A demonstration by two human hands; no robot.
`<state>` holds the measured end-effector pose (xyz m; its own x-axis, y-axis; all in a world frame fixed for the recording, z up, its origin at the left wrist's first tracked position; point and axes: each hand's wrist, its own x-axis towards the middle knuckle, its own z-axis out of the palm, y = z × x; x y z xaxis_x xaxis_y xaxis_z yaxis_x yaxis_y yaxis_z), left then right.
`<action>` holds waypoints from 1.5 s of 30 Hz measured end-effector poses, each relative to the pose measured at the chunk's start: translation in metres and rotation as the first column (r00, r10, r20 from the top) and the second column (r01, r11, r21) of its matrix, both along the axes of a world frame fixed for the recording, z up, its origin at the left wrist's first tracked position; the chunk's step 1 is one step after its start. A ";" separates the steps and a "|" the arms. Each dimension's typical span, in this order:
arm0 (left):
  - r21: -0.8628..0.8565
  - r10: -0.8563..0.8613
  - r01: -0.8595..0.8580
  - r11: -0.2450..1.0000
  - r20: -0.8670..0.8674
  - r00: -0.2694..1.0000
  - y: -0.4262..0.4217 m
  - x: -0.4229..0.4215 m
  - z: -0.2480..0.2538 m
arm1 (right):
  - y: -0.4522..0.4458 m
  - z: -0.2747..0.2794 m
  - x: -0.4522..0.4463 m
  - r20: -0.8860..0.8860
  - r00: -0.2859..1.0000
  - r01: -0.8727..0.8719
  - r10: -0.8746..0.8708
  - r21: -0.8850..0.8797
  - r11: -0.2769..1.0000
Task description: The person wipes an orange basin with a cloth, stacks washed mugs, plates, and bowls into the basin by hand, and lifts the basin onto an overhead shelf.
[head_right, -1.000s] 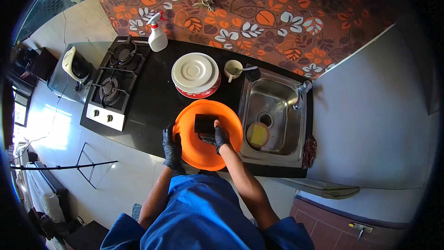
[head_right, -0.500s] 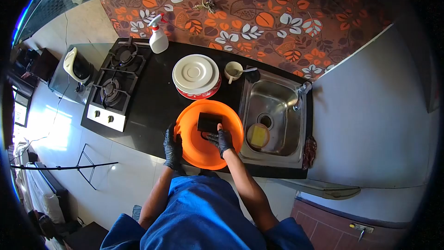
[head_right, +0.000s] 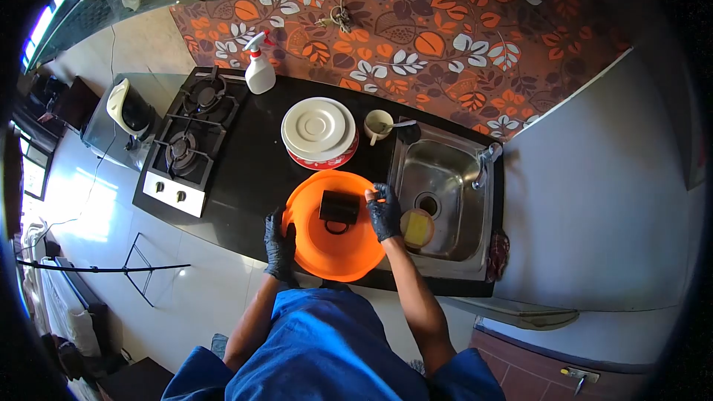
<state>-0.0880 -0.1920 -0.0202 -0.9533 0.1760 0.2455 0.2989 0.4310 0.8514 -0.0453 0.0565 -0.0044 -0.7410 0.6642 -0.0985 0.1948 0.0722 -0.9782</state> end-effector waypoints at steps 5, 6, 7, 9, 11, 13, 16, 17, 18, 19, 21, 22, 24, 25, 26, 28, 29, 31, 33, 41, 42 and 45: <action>0.005 -0.001 0.001 1.000 -0.043 0.999 -0.005 -0.015 0.002 | 0.032 -0.004 -0.019 -0.033 0.999 -0.028 0.032 0.126 0.992; 0.014 0.001 0.000 1.000 -0.042 0.999 -0.005 -0.018 0.002 | 0.038 -0.002 -0.022 -0.004 1.000 -0.029 0.029 0.105 0.994; 0.023 0.002 -0.001 1.000 -0.041 0.999 -0.006 -0.020 0.003 | 0.043 0.002 -0.026 0.026 0.999 -0.028 0.026 0.085 0.996; 0.004 0.008 -0.008 1.000 -0.044 0.999 -0.007 -0.022 0.006 | 0.058 0.011 -0.037 0.002 1.000 0.013 -0.014 0.118 0.993; -0.029 0.017 -0.018 0.999 -0.052 0.998 -0.007 -0.024 0.009 | 0.075 0.010 -0.052 0.042 0.996 0.058 -0.077 0.346 0.937; -0.047 0.019 -0.022 0.999 -0.056 0.998 -0.006 -0.025 0.009 | 0.096 0.010 -0.071 0.012 0.988 0.114 -0.157 0.630 0.768; -0.050 0.031 -0.034 0.998 -0.057 0.998 -0.006 -0.022 0.004 | 0.121 0.026 -0.111 -0.275 0.937 0.348 -0.217 0.787 0.510; -0.052 0.037 -0.040 0.998 -0.056 0.998 -0.007 -0.021 0.002 | 0.142 0.008 -0.128 -0.406 0.874 0.481 -0.266 0.802 0.354; -0.055 0.041 -0.044 0.998 -0.054 0.998 -0.008 -0.020 0.001 | 0.162 -0.009 -0.138 -0.404 0.876 0.478 -0.264 0.802 0.358; -0.078 0.031 -0.035 0.996 -0.058 0.998 -0.008 -0.019 0.000 | 0.184 -0.026 -0.148 -0.233 0.935 0.343 -0.268 0.791 0.507; -0.120 0.013 -0.021 0.993 -0.067 0.998 -0.008 -0.020 0.000 | 0.215 -0.049 -0.163 0.107 0.978 0.069 -0.178 0.642 0.764; -0.141 0.006 -0.016 0.990 -0.070 0.998 -0.008 -0.021 0.000 | 0.220 -0.050 -0.169 0.272 0.957 -0.060 -0.099 0.521 0.851; -0.155 0.017 -0.026 0.988 -0.054 0.998 -0.007 -0.020 -0.001 | 0.223 -0.058 -0.175 0.387 0.920 -0.119 -0.051 0.402 0.908; -0.165 0.020 -0.027 0.986 -0.042 0.999 -0.006 -0.020 -0.002 | 0.220 -0.056 -0.176 0.384 0.922 -0.107 -0.052 0.381 0.918; -0.174 0.020 -0.025 0.984 -0.029 0.999 -0.005 -0.020 -0.003 | 0.217 -0.053 -0.176 0.362 0.930 -0.084 -0.061 0.371 0.925; -0.183 0.018 -0.021 0.983 -0.015 1.000 -0.003 -0.019 -0.005 | 0.213 -0.049 -0.176 0.296 0.954 -0.052 -0.057 0.348 0.936; -0.175 0.022 -0.026 0.984 -0.023 0.999 -0.003 -0.018 -0.006 | 0.211 -0.046 -0.174 0.260 0.964 -0.040 -0.052 0.338 0.940; -0.154 0.028 -0.034 0.987 -0.045 0.999 -0.002 -0.019 -0.008 | 0.206 -0.042 -0.173 0.187 0.981 -0.021 -0.042 0.324 0.946; -0.142 0.026 -0.034 0.989 -0.057 0.998 -0.001 -0.020 -0.010 | 0.201 -0.039 -0.170 0.119 0.992 -0.008 -0.031 0.315 0.949; -0.138 0.013 -0.018 0.990 -0.037 0.999 -0.003 -0.020 -0.005 | 0.193 -0.024 -0.161 -0.019 0.999 -0.018 0.034 0.549 0.836; -0.140 0.008 -0.012 0.990 -0.035 0.999 -0.002 -0.019 -0.003 | 0.193 -0.021 -0.159 -0.032 0.998 -0.021 0.051 0.605 0.796; -0.130 0.005 -0.010 0.992 -0.034 0.999 -0.002 -0.018 -0.005 | 0.178 0.010 -0.137 -0.111 0.991 0.009 0.077 0.623 0.782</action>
<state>-0.1060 -0.1943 -0.0257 -0.9463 0.2012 0.2531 0.3227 0.5396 0.7776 -0.1821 0.2348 0.0059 -0.7415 0.5235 0.4197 0.0616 0.6760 -0.7343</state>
